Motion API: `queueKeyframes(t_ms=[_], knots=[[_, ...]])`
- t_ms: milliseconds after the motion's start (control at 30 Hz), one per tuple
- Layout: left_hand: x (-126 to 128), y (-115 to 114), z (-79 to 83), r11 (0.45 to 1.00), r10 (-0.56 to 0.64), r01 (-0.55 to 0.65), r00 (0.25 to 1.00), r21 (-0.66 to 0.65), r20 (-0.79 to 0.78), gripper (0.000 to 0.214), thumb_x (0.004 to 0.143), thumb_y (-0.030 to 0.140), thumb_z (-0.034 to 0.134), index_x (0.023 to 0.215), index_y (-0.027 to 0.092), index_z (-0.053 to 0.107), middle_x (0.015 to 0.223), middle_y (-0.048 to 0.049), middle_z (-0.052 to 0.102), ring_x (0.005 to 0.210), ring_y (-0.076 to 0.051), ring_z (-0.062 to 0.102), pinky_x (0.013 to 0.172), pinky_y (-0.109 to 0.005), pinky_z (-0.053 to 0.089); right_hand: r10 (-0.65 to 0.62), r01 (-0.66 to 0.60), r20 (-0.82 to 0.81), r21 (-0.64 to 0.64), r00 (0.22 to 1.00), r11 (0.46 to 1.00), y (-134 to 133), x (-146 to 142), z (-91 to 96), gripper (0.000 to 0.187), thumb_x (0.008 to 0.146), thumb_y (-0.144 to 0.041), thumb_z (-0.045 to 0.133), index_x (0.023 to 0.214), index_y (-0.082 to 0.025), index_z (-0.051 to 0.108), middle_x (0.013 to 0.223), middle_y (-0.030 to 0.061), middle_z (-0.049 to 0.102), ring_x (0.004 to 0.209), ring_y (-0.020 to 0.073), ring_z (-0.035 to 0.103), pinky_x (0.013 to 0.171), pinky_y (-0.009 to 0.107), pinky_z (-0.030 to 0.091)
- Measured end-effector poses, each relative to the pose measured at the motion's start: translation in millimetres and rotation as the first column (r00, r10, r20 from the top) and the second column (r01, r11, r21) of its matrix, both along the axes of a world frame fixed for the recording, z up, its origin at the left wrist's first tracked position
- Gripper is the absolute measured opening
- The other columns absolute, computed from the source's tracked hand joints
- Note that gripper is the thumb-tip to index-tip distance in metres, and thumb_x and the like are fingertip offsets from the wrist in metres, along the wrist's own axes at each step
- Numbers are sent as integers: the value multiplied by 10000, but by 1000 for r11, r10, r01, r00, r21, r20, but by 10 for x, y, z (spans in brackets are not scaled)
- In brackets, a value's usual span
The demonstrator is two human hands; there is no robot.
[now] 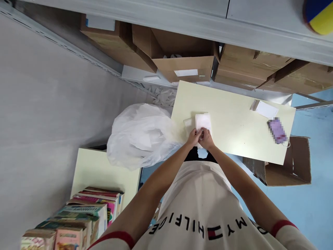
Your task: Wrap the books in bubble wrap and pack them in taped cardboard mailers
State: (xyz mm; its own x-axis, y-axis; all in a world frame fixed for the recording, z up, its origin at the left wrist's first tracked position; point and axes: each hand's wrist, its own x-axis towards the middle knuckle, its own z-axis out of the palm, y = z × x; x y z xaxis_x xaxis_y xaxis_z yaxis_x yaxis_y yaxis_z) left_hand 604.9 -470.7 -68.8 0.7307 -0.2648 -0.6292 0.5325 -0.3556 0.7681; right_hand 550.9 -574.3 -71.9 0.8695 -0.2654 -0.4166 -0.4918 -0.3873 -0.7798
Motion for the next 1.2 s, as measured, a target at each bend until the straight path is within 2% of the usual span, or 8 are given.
queueKeyframes(t_ms=[100, 200, 333, 467, 600, 733, 900, 1200], knots=[[3, 160, -20, 982, 43, -53, 997, 182, 62, 206, 845, 318, 614, 986, 168, 623, 1041, -113, 672, 1038, -295, 632, 927, -427, 494, 49, -49, 9, -22, 999, 999, -102, -104, 0, 530, 698, -225, 667, 1214, -182, 554, 1138, 134, 558, 1029, 276, 590, 971, 483, 510], [-50, 287, -24, 952, 50, -94, 986, 292, 156, 312, 817, 274, 653, 1107, 169, 604, 1254, -162, 591, 1289, -367, 485, 1087, -481, 382, -82, 84, 17, -133, 996, 988, -265, -281, -3, 468, 749, -217, 600, 1216, -193, 575, 1216, 144, 525, 1124, 293, 555, 1001, 513, 487], [-148, 278, -25, 948, -86, 28, 981, 316, 172, 415, 763, 316, 694, 1142, 169, 611, 1293, -171, 578, 1332, -378, 448, 1115, -482, 347, -89, 87, -16, -98, 996, 991, -335, -443, -46, 507, 753, -189, 574, 1259, -226, 571, 1190, 116, 541, 974, 248, 612, 934, 504, 531], [-97, 152, -9, 913, -218, 145, 964, 381, 155, 521, 774, 329, 662, 1267, 197, 563, 1399, -169, 527, 1365, -364, 422, 1125, -508, 318, -90, 88, -26, -76, 996, 993, -246, -365, -107, 517, 746, -171, 554, 1259, -213, 593, 1152, 115, 566, 892, 225, 620, 881, 478, 566], [229, 113, 0, 906, -235, 141, 952, 400, 196, 604, 809, 307, 627, 1384, 201, 473, 1445, -165, 501, 1373, -353, 422, 1126, -510, 318, -115, 115, -1, -41, 993, 993, -193, -22, -172, 554, 729, -164, 557, 1280, -205, 597, 1148, 122, 568, 820, 207, 622, 836, 465, 591], [767, 178, -44, 917, -256, 137, 923, 375, 287, 649, 784, 245, 635, 1407, 225, 452, 1417, -129, 547, 1328, -330, 477, 1138, -491, 311, -120, 120, 33, -3, 992, 993, -168, 519, -244, 605, 706, -170, 577, 1309, -220, 583, 1183, 118, 552, 862, 207, 633, 847, 452, 596], [1391, 283, -110, 880, -360, 208, 878, 426, 314, 654, 751, 165, 627, 1385, 249, 492, 1486, -110, 489, 1369, -326, 430, 1177, -532, 231, -135, 133, 38, 32, 990, 991, -71, 1164, -327, 622, 680, -146, 587, 1300, -197, 582, 1204, 127, 542, 851, 200, 632, 848, 441, 602], [1877, 444, -165, 820, -494, 286, 791, 495, 360, 743, 727, 131, 596, 1445, 228, 437, 1564, -90, 381, 1420, -317, 362, 1172, -478, 279, -157, 154, 66, 40, 985, 987, 70, 1649, -413, 653, 658, -138, 607, 1307, -207, 576, 1238, 124, 524, 919, 223, 630, 884, 465, 595]])
